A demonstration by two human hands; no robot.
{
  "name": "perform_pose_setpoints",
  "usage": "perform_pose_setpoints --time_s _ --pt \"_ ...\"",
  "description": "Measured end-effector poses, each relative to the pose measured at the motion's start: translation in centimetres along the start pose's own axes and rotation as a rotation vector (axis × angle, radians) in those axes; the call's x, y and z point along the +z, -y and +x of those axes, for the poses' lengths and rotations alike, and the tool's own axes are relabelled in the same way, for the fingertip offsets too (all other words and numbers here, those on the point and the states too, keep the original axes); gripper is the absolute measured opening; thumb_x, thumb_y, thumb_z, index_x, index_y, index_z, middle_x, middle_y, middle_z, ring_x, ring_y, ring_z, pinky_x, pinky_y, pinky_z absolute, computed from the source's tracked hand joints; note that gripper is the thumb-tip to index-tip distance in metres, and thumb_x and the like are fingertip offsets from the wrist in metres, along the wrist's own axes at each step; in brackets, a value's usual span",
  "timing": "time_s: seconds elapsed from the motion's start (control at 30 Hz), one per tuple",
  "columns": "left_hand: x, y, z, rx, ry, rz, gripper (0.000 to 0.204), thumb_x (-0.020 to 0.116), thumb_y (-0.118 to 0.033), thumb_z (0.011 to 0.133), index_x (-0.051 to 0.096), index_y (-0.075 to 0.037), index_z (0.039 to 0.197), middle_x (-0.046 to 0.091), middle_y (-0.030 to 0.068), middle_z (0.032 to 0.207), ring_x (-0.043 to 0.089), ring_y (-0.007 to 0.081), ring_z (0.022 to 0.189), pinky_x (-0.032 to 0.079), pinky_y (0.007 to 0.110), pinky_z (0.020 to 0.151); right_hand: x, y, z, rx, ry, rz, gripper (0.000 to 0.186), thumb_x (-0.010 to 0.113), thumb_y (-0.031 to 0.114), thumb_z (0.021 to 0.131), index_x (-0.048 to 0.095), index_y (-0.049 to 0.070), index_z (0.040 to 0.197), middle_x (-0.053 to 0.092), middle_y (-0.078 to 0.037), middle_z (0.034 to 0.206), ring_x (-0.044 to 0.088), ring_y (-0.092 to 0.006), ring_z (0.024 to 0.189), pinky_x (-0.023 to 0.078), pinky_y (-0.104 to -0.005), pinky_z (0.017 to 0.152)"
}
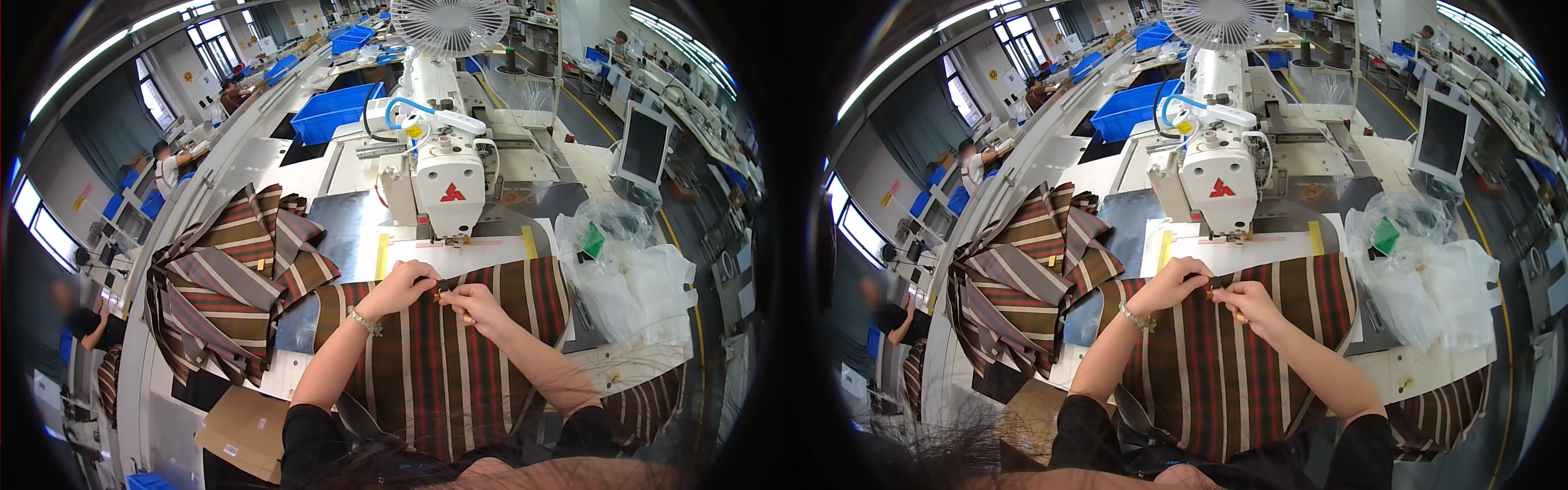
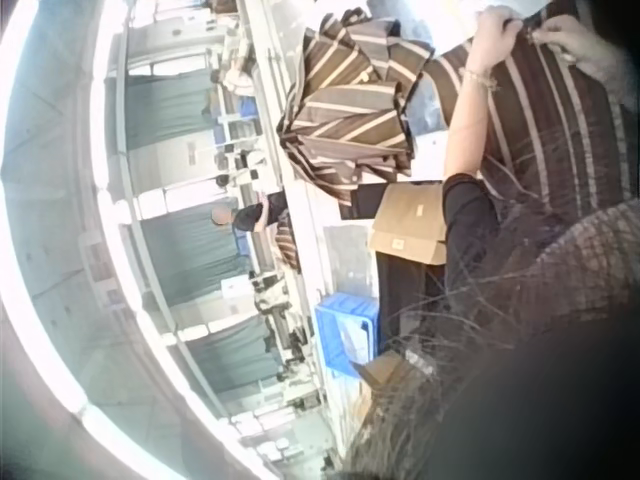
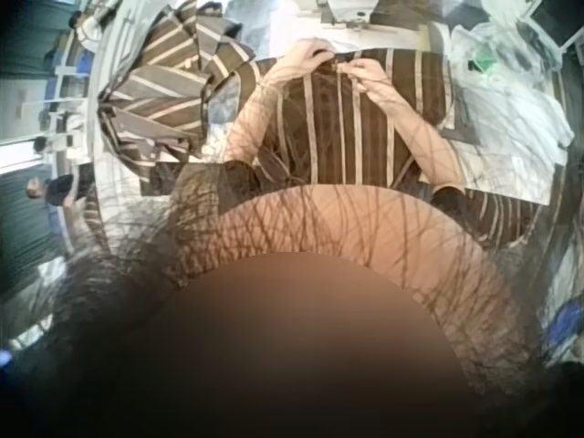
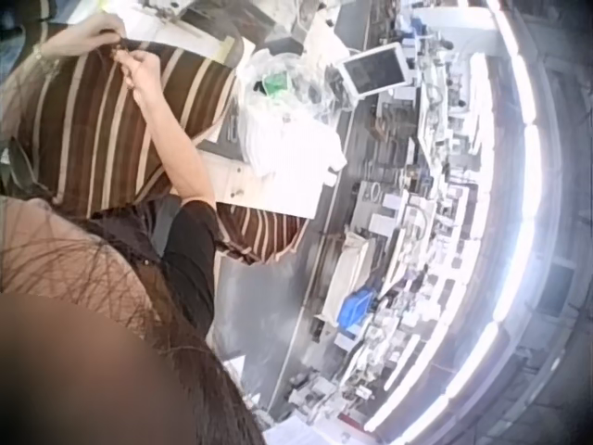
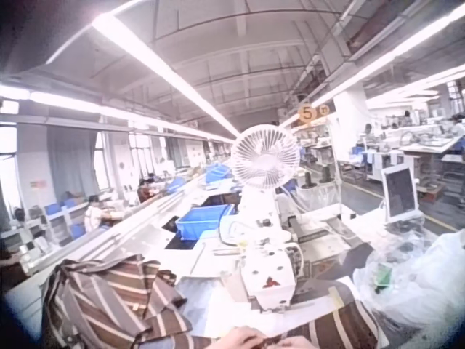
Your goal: Sewing and assembling a striped fabric handbag using an industrial sewing machine.
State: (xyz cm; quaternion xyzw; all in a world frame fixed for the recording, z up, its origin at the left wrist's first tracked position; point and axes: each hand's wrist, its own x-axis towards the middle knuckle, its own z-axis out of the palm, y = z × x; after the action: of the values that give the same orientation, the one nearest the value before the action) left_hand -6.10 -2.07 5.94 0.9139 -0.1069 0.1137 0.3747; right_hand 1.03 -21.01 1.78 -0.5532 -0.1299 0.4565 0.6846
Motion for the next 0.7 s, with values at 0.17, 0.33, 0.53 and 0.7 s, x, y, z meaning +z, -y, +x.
perform_pose_setpoints --time_s 0.17,0.33,0.53,0.7 --pt "0.9 4.3 0.4 -0.115 0.1 -0.114 0.016 0.057 -0.009 0.089 0.065 0.004 0.094 0.065 0.0097 0.076 0.058 0.0134 0.07 0.047 0.029 0.066 0.4 -2.2 2.1 -0.091 -0.069 -0.079 0.024 0.067 0.021 0.088 0.066 0.0 0.077 0.045 0.004 0.053 0.034 -0.0031 0.042 0.024 -0.0223 0.039" --pt "1.7 5.0 2.1 -0.317 0.217 -0.115 0.02 0.062 -0.015 0.087 0.067 0.003 0.092 0.066 0.0086 0.074 0.057 0.0126 0.069 0.047 0.028 0.067 0.2 -3.6 3.8 -0.19 -0.165 -0.241 0.023 0.065 0.019 0.09 0.065 -0.001 0.078 0.044 0.003 0.052 0.034 -0.0039 0.041 0.024 -0.0222 0.039" --pt "1.3 5.6 2.8 -0.288 0.342 -0.031 0.023 0.066 -0.019 0.085 0.068 0.003 0.093 0.067 0.0081 0.075 0.056 0.0117 0.068 0.046 0.028 0.065 0.3 -3.7 3.4 -0.217 -0.181 -0.474 0.022 0.066 0.017 0.087 0.063 0.0 0.074 0.05 0.002 0.053 0.041 -0.0046 0.044 0.028 -0.0235 0.041" --pt "2.0 7.8 2.6 -0.248 0.351 -0.044 0.027 0.067 -0.026 0.082 0.07 -0.002 0.093 0.068 0.0114 0.077 0.061 0.0189 0.068 0.048 0.032 0.066 0.7 -4.3 1.4 -0.472 -0.138 -0.623 0.024 0.068 0.016 0.085 0.06 -0.001 0.07 0.053 -0.001 0.055 0.045 -0.0056 0.05 0.034 -0.0245 0.047"
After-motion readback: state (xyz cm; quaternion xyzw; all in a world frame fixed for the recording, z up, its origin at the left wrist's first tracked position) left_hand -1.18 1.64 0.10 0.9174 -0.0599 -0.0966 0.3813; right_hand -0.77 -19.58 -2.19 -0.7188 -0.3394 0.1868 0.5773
